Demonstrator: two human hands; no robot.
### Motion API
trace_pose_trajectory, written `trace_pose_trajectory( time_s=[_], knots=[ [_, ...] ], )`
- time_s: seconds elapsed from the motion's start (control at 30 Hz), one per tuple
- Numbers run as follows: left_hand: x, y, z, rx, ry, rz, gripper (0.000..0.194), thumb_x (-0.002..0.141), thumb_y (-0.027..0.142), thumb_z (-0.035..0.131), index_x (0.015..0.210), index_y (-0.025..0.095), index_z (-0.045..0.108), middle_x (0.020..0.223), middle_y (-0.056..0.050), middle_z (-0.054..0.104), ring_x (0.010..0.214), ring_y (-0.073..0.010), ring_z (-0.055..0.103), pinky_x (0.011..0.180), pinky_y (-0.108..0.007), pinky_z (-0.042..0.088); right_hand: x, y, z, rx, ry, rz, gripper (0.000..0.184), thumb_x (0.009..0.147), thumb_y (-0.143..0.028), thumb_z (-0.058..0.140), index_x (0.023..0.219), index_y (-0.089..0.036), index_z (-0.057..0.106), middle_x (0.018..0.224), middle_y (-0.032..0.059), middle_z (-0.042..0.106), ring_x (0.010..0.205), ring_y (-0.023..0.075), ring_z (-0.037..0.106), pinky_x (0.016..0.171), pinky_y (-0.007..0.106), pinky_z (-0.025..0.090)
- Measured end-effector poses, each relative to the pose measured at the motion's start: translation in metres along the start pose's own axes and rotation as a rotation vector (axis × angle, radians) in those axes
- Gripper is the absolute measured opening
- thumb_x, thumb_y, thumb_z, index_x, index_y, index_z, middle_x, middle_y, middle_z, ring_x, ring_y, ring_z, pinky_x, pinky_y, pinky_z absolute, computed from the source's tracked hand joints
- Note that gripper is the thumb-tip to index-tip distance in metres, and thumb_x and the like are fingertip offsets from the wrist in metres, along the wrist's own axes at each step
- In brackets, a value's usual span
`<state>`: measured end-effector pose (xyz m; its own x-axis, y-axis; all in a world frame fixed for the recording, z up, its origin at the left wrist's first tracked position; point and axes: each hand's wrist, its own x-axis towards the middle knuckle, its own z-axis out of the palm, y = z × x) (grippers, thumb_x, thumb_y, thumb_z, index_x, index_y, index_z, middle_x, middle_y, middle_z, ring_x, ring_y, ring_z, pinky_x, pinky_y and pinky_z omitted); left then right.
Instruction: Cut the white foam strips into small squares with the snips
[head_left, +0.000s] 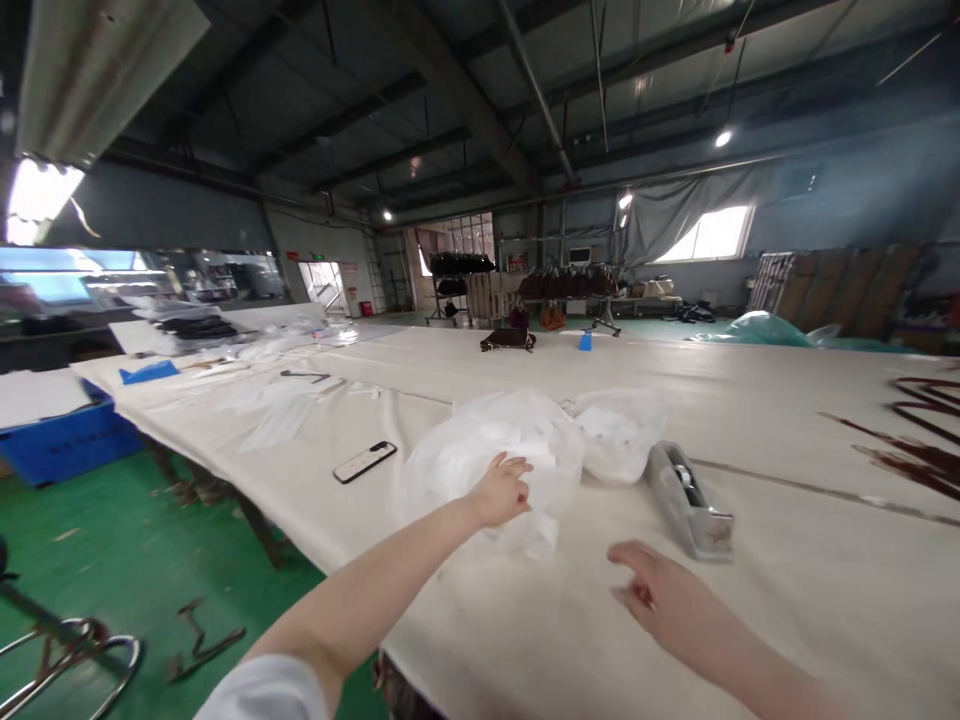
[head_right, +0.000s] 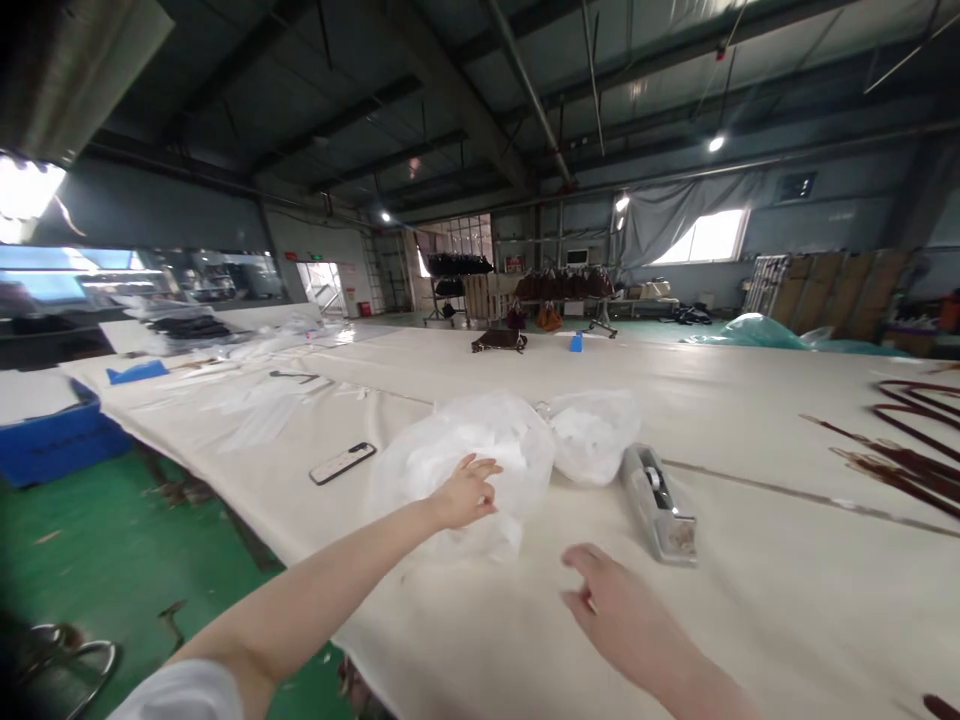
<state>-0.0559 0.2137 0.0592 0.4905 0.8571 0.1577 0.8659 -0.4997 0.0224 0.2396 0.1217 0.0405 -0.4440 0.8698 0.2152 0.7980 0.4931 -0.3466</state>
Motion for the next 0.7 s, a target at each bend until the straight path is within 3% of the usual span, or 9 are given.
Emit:
trace_pose_trajectory(
  time_s=[0.1, 0.17, 0.23, 0.33, 0.43, 0.57, 0.7],
  knots=[
    [0.006, -0.017, -0.001, 0.036, 0.15, -0.14, 0.021, 0.091, 0.024, 0.051, 0.092, 0.018, 0.071, 0.15, -0.008, 0.041, 0.145, -0.0275, 0.021, 0.119, -0.057, 0.002, 0.068, -0.009, 0.023, -0.16, -0.099, -0.148, 0.066, 0.077, 0.0, 0.043, 0.14, -0.02, 0.047, 0.155, 0.0109, 0.035, 0.091, 0.0203, 0.069, 0.082, 0.033, 0.053],
    [0.013, -0.03, 0.001, 0.057, 0.184, -0.204, 0.024, 0.09, 0.024, 0.048, 0.098, 0.018, 0.07, 0.155, -0.006, 0.031, 0.147, -0.0296, 0.011, 0.118, -0.061, -0.003, 0.103, -0.015, 0.042, -0.269, -0.127, -0.196, 0.083, 0.067, 0.007, 0.04, 0.146, -0.019, 0.04, 0.158, 0.0108, 0.029, 0.092, 0.0213, 0.069, 0.08, 0.032, 0.053],
    [0.023, -0.041, 0.012, 0.055, 0.142, -0.219, 0.025, 0.088, 0.027, 0.05, 0.099, 0.019, 0.07, 0.156, -0.004, 0.031, 0.147, -0.0308, 0.01, 0.117, -0.063, 0.0, 0.125, -0.018, 0.06, -0.325, -0.124, -0.168, 0.085, 0.064, 0.01, 0.04, 0.144, -0.017, 0.042, 0.151, 0.0132, 0.042, 0.094, 0.0213, 0.069, 0.08, 0.03, 0.052],
    [0.044, -0.053, 0.041, 0.028, 0.06, -0.215, 0.03, 0.087, 0.029, 0.049, 0.108, 0.02, 0.07, 0.15, -0.005, 0.041, 0.145, -0.0306, 0.02, 0.117, -0.064, 0.005, 0.138, -0.018, 0.075, -0.384, -0.07, -0.094, 0.063, 0.072, 0.008, 0.039, 0.127, -0.014, 0.058, 0.12, 0.0148, 0.067, 0.089, 0.0227, 0.07, 0.073, 0.03, 0.052],
    [0.068, -0.064, 0.068, 0.0, 0.018, -0.218, 0.038, 0.089, 0.026, 0.042, 0.117, 0.019, 0.067, 0.148, -0.007, 0.044, 0.145, -0.0283, 0.022, 0.118, -0.06, 0.001, 0.14, -0.012, 0.067, -0.448, 0.07, -0.122, 0.041, 0.08, 0.002, 0.039, 0.104, -0.018, 0.066, 0.098, 0.0098, 0.071, 0.078, 0.0222, 0.07, 0.066, 0.03, 0.052],
    [0.091, -0.084, 0.085, -0.038, -0.004, -0.262, 0.045, 0.09, 0.022, 0.035, 0.125, 0.019, 0.063, 0.151, -0.007, 0.039, 0.145, -0.0293, 0.021, 0.118, -0.061, -0.002, 0.136, -0.003, 0.035, -0.472, 0.352, -0.227, 0.029, 0.088, -0.014, 0.046, 0.111, -0.023, 0.06, 0.093, 0.006, 0.074, 0.074, 0.023, 0.071, 0.062, 0.032, 0.052],
    [0.102, -0.098, 0.086, -0.065, -0.015, -0.309, 0.049, 0.091, 0.018, 0.029, 0.13, 0.022, 0.059, 0.15, -0.006, 0.042, 0.144, -0.0272, 0.024, 0.117, -0.062, 0.002, 0.138, 0.001, 0.017, -0.452, 0.361, -0.317, 0.019, 0.092, -0.025, 0.046, 0.104, -0.028, 0.061, 0.095, 0.004, 0.075, 0.074, 0.0215, 0.072, 0.057, 0.03, 0.053]
  ],
)
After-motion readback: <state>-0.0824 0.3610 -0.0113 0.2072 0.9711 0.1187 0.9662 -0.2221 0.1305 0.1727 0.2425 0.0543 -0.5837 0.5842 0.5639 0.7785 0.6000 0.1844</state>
